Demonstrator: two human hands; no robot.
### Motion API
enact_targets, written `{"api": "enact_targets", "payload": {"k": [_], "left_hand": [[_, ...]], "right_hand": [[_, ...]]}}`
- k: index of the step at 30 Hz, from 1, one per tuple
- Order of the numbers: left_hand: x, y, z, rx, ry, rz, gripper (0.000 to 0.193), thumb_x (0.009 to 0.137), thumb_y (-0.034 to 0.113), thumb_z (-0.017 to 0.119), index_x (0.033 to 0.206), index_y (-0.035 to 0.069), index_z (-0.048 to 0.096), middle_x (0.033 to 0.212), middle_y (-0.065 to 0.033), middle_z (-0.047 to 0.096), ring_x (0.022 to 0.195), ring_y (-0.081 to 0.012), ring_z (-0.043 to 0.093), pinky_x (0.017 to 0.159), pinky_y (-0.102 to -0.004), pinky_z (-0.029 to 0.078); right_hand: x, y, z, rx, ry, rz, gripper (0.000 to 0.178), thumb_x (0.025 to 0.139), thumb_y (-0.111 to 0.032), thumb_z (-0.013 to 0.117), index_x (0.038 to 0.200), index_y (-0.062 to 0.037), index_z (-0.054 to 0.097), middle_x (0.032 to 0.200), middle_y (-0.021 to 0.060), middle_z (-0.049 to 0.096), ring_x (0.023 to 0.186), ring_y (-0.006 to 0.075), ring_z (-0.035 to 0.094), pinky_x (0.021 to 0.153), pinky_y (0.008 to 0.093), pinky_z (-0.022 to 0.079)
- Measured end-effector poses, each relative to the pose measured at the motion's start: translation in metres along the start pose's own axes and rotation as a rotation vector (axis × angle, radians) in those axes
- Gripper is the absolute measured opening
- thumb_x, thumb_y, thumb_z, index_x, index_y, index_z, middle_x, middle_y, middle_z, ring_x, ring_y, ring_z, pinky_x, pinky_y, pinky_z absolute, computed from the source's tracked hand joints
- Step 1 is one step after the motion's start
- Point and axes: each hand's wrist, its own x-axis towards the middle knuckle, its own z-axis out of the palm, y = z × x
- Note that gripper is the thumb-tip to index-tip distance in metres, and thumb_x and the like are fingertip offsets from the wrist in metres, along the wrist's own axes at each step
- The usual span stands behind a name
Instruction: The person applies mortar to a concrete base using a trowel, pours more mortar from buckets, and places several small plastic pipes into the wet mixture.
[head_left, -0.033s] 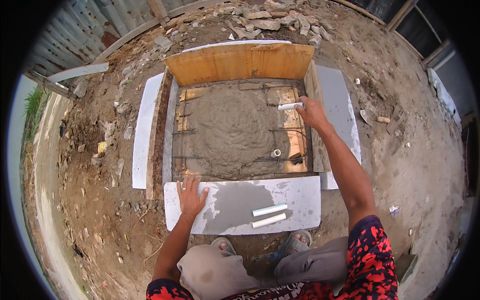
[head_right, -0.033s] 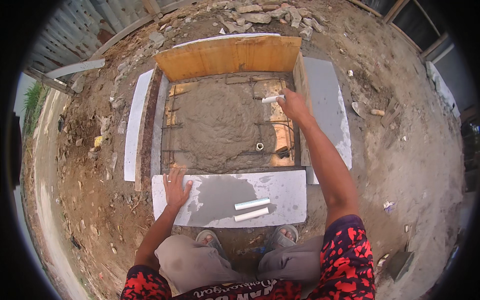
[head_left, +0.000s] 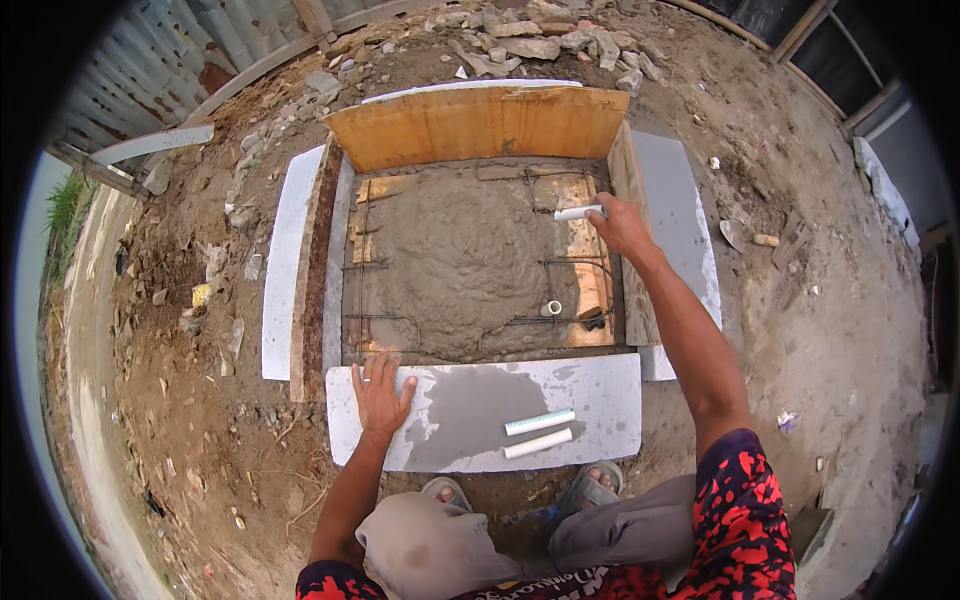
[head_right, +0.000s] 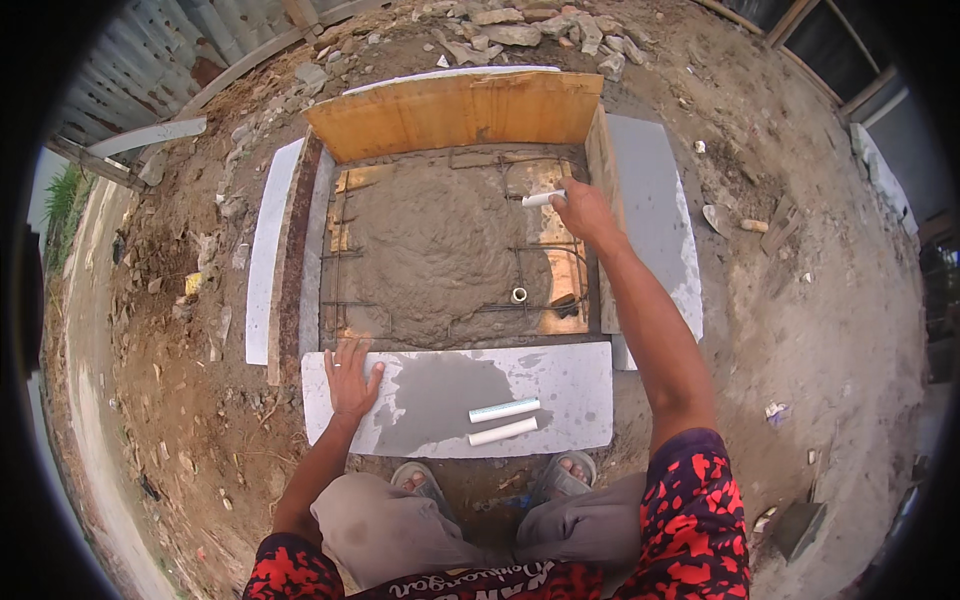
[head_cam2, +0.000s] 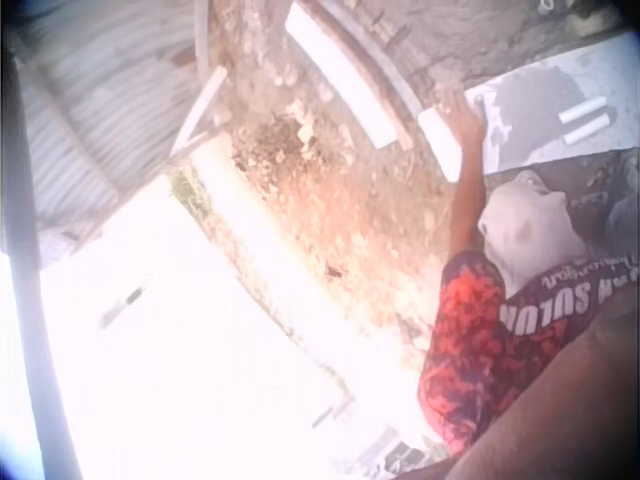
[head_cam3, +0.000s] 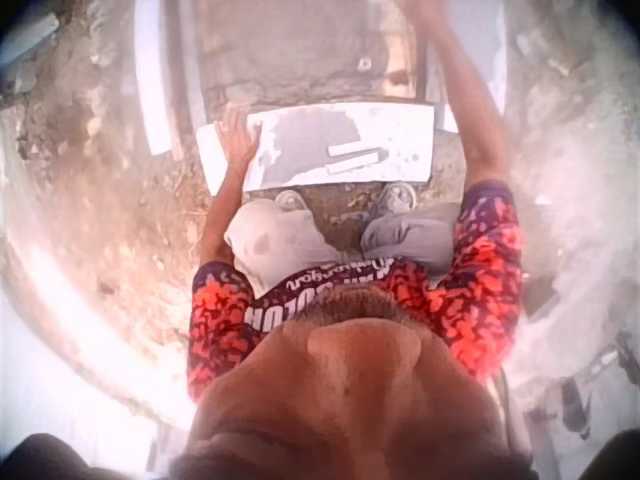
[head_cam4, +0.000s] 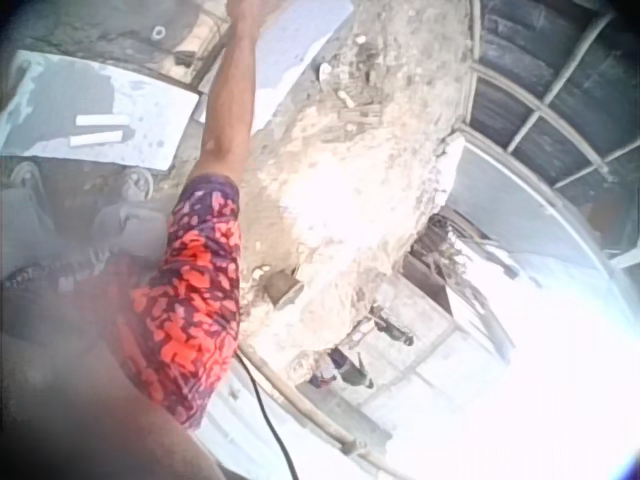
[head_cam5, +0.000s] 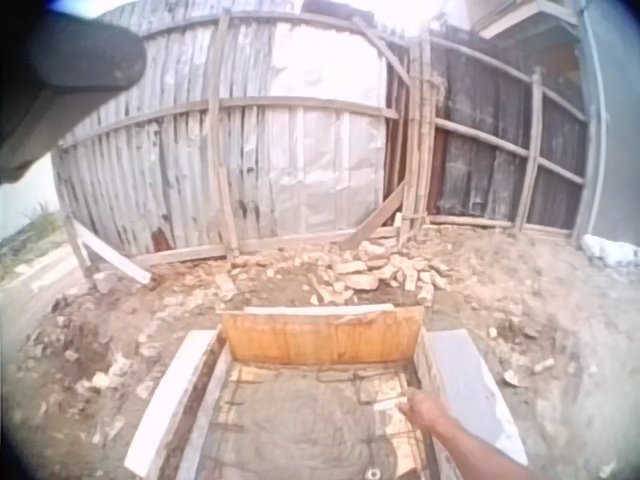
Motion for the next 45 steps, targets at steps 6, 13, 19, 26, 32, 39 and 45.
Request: {"api": "enact_targets", "payload": {"k": [6, 13, 19, 26, 32, 39, 45], "left_hand": [[0.025, -0.028, 0.004, -0.028, 0.024, -0.008, 0.047, 0.087, 0.039, 0.056, 0.120, 0.007, 0.057, 0.129, -0.0132, 0.050, 0.129, -0.0320, 0.037, 0.112, -0.0538, 0.014], [0.039, -0.053, 0.008, -0.042, -0.008, -0.047, 0.043, 0.086, 0.035, 0.056, 0.119, 0.007, 0.057, 0.128, -0.0127, 0.050, 0.130, -0.0324, 0.037, 0.112, -0.0531, 0.015], [0.050, -0.058, 0.016, -0.061, -0.003, -0.026, 0.041, 0.086, 0.034, 0.056, 0.117, 0.007, 0.058, 0.127, -0.0120, 0.051, 0.130, -0.0321, 0.038, 0.112, -0.0526, 0.015], [0.051, -0.063, 0.017, -0.051, -0.001, -0.044, 0.039, 0.088, 0.035, 0.054, 0.117, 0.008, 0.058, 0.127, -0.0116, 0.052, 0.129, -0.0310, 0.038, 0.112, -0.0518, 0.014], [0.055, -0.059, 0.020, -0.037, -0.011, -0.049, 0.041, 0.088, 0.038, 0.054, 0.117, 0.008, 0.060, 0.128, -0.0102, 0.052, 0.129, -0.0299, 0.038, 0.112, -0.0521, 0.015], [0.062, -0.055, 0.025, -0.039, -0.014, -0.044, 0.038, 0.088, 0.034, 0.053, 0.116, 0.009, 0.058, 0.127, -0.0116, 0.051, 0.129, -0.0308, 0.038, 0.112, -0.0514, 0.014], [0.068, -0.056, 0.029, -0.036, -0.014, -0.060, 0.039, 0.087, 0.035, 0.054, 0.115, 0.009, 0.059, 0.127, -0.0109, 0.052, 0.128, -0.0306, 0.039, 0.112, -0.0520, 0.015]], "right_hand": [[0.076, -0.012, 0.063, -0.148, -0.037, -0.162, 0.017, 0.080, -0.010, 0.063, 0.089, 0.0030, 0.058, 0.084, 0.0279, 0.063, 0.085, 0.0462, 0.060, 0.073, 0.0503, 0.048], [0.136, -0.044, 0.105, -0.291, -0.149, -0.309, 0.015, 0.072, 0.004, 0.051, 0.083, 0.0018, 0.060, 0.085, 0.0289, 0.062, 0.087, 0.0456, 0.060, 0.075, 0.0497, 0.049], [0.151, -0.024, 0.119, -0.305, -0.128, -0.321, 0.016, 0.072, 0.003, 0.050, 0.084, 0.0009, 0.061, 0.087, 0.0262, 0.063, 0.088, 0.0445, 0.060, 0.075, 0.0498, 0.049], [0.159, -0.021, 0.124, -0.280, -0.060, -0.225, 0.023, 0.073, -0.005, 0.058, 0.096, -0.0009, 0.062, 0.087, 0.0252, 0.064, 0.087, 0.0434, 0.060, 0.077, 0.0502, 0.047], [0.168, -0.010, 0.136, -0.226, -0.034, -0.296, 0.018, 0.072, -0.002, 0.053, 0.087, -0.0015, 0.062, 0.087, 0.0268, 0.063, 0.087, 0.0444, 0.060, 0.076, 0.0512, 0.048], [0.186, -0.008, 0.153, -0.282, -0.150, -0.352, 0.023, 0.071, 0.000, 0.055, 0.092, -0.0010, 0.063, 0.087, 0.0255, 0.063, 0.087, 0.0439, 0.060, 0.076, 0.0492, 0.048], [0.195, -0.012, 0.153, -0.289, -0.107, -0.348, 0.015, 0.072, 0.001, 0.053, 0.083, -0.0010, 0.063, 0.087, 0.0253, 0.064, 0.086, 0.0430, 0.061, 0.075, 0.0501, 0.049]]}}
